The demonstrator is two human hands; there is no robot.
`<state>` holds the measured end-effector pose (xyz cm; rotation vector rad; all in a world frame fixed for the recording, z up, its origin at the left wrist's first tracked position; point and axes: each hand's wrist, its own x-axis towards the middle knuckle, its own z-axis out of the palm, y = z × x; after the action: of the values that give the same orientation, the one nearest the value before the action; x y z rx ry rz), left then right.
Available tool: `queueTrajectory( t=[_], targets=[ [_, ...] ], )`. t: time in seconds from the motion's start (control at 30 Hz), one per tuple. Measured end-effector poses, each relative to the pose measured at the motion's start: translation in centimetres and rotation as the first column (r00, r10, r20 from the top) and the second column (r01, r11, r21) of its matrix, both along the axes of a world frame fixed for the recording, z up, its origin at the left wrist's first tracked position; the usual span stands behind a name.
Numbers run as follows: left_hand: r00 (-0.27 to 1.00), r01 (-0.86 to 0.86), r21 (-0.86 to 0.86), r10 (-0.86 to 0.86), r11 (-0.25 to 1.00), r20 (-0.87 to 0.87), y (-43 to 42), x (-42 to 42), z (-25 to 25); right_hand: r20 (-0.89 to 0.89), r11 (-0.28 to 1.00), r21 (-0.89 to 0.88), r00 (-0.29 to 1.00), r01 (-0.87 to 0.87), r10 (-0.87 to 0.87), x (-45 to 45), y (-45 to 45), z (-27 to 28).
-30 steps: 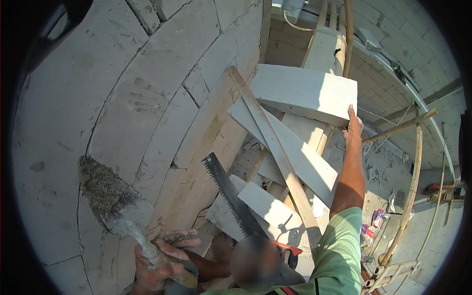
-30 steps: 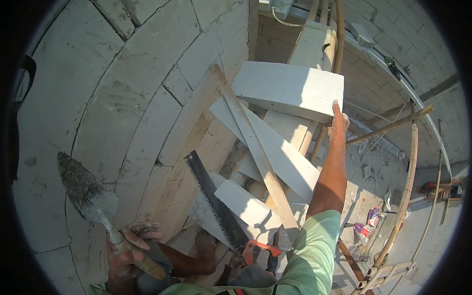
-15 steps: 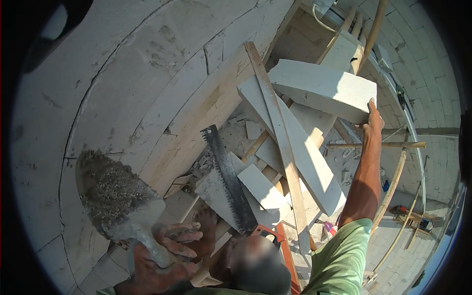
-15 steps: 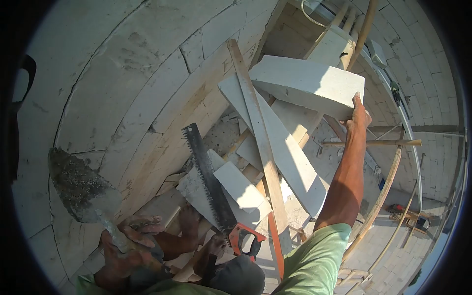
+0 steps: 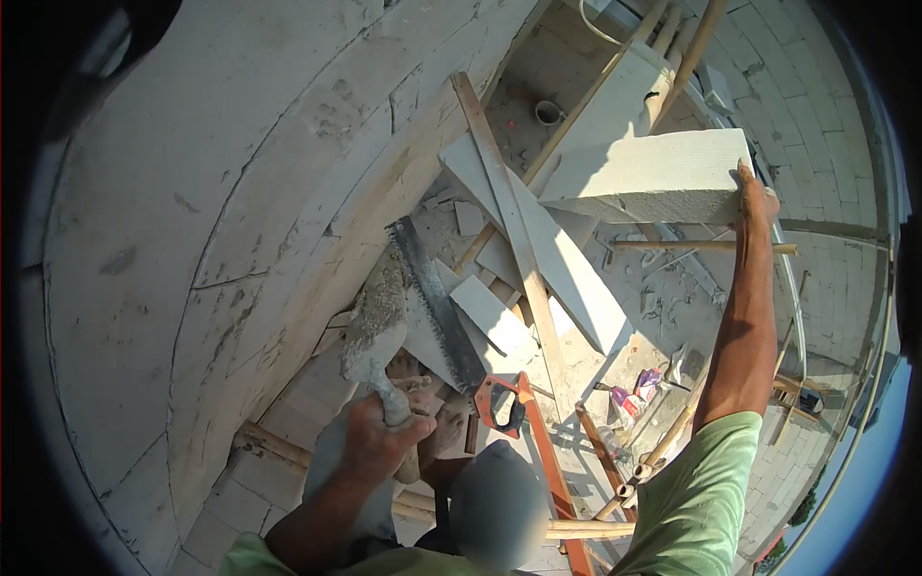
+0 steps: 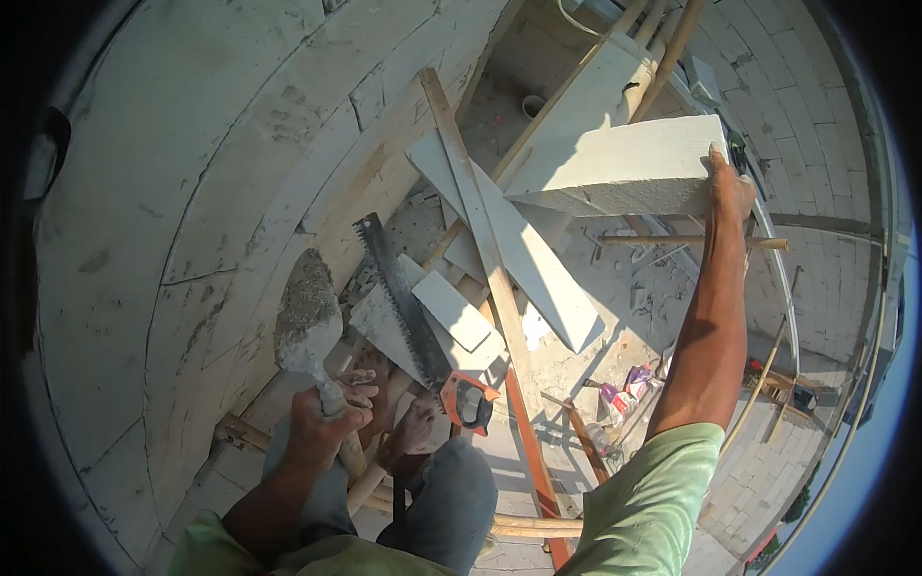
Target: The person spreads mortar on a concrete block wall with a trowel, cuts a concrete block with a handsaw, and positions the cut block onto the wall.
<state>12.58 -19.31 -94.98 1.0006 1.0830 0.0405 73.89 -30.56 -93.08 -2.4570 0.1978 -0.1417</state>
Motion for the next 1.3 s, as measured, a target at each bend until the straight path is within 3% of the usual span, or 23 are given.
queueTrajectory(
  t=[0.07,0.13,0.33,0.5,0.63,0.7,0.83,0.87,0.9,0.93,1.0,1.07,1.1,1.13,1.2,1.23,1.3],
  targets=[
    [1.0,0.018,0.006,-0.018,1.0,-0.013,-0.5,-0.1,-0.2,0.034,0.984,-0.173,0.999,-0.034,0.041,-0.6,-0.6,2.9],
    [0.999,0.033,0.02,-0.033,0.999,-0.021,-0.7,-0.1,-0.5,0.214,0.943,-0.321,0.963,-0.09,0.165,-4.0,0.5,6.0],
    [0.998,0.054,0.046,-0.053,0.998,-0.019,-1.1,-0.5,-1.6,0.242,0.9,-0.371,0.912,-0.227,0.33,-7.8,-3.9,13.6],
    [0.999,0.009,-0.143,-0.002,0.99,0.052,-2.2,-0.1,-1.6,0.198,0.806,-0.512,0.872,-0.297,0.447,-14.1,-9.4,20.9],
    [0.997,-0.005,-0.229,0.022,0.974,0.074,-2.3,0.0,-0.7,0.094,0.831,-0.396,0.883,-0.39,0.459,-21.1,-10.4,27.7],
    [0.995,-0.037,-0.354,0.068,0.934,0.076,-2.7,-0.9,-0.8,0.048,0.826,-0.352,0.873,-0.441,0.486,-23.4,-11.6,30.2],
    [0.996,-0.086,-0.449,0.08,0.889,-0.032,-4.2,-1.1,1.2,-0.108,0.849,-0.209,0.874,-0.486,0.474,-29.3,-12.8,34.0],
    [0.987,-0.155,-0.547,0.145,0.822,-0.063,-5.0,-0.7,1.9,-0.152,0.844,-0.193,0.865,-0.5,0.478,-30.8,-13.1,34.6],
    [0.973,-0.225,-0.634,0.205,0.74,-0.107,-5.5,-0.5,2.9,-0.15,0.781,-0.22,0.811,-0.585,0.565,-32.1,-13.5,34.9],
    [0.971,-0.239,-0.624,0.202,0.744,-0.131,-5.6,0.1,4.3,-0.196,0.733,-0.234,0.77,-0.638,0.607,-33.7,-14.1,35.1],
    [0.981,-0.189,-0.674,0.171,0.714,-0.094,-4.6,1.9,6.1,-0.227,0.527,-0.297,0.595,-0.796,0.771,-36.6,-14.4,35.8],
    [0.992,-0.123,-0.679,0.102,0.724,-0.071,-3.1,1.8,4.3,-0.318,0.359,-0.225,0.417,-0.906,0.851,-39.7,-13.9,36.6],
    [0.999,-0.049,-0.7,0.035,0.712,-0.033,-2.8,1.3,3.2,-0.297,0.341,-0.129,0.364,-0.931,0.883,-40.9,-13.6,36.6],
    [0.994,-0.067,-0.681,-0.007,0.729,-0.105,-2.1,1.3,3.8,-0.311,0.346,-0.102,0.36,-0.933,0.879,-42.2,-13.5,36.1],
    [0.964,-0.083,-0.688,-0.117,0.721,-0.239,-0.8,1.3,5.5,-0.239,0.126,-0.126,0.153,-0.984,0.959,-44.3,-14.0,35.2],
    [0.956,-0.093,-0.694,-0.13,0.713,-0.261,-0.4,0.4,5.1,-0.254,0.135,-0.103,0.157,-0.986,0.954,-44.9,-14.1,35.1],
    [0.957,0.005,-0.785,-0.231,0.62,-0.176,-0.2,-1.4,5.3,-0.174,-0.123,-0.134,-0.099,-0.983,0.98,-45.5,-13.9,34.7]
  ],
)
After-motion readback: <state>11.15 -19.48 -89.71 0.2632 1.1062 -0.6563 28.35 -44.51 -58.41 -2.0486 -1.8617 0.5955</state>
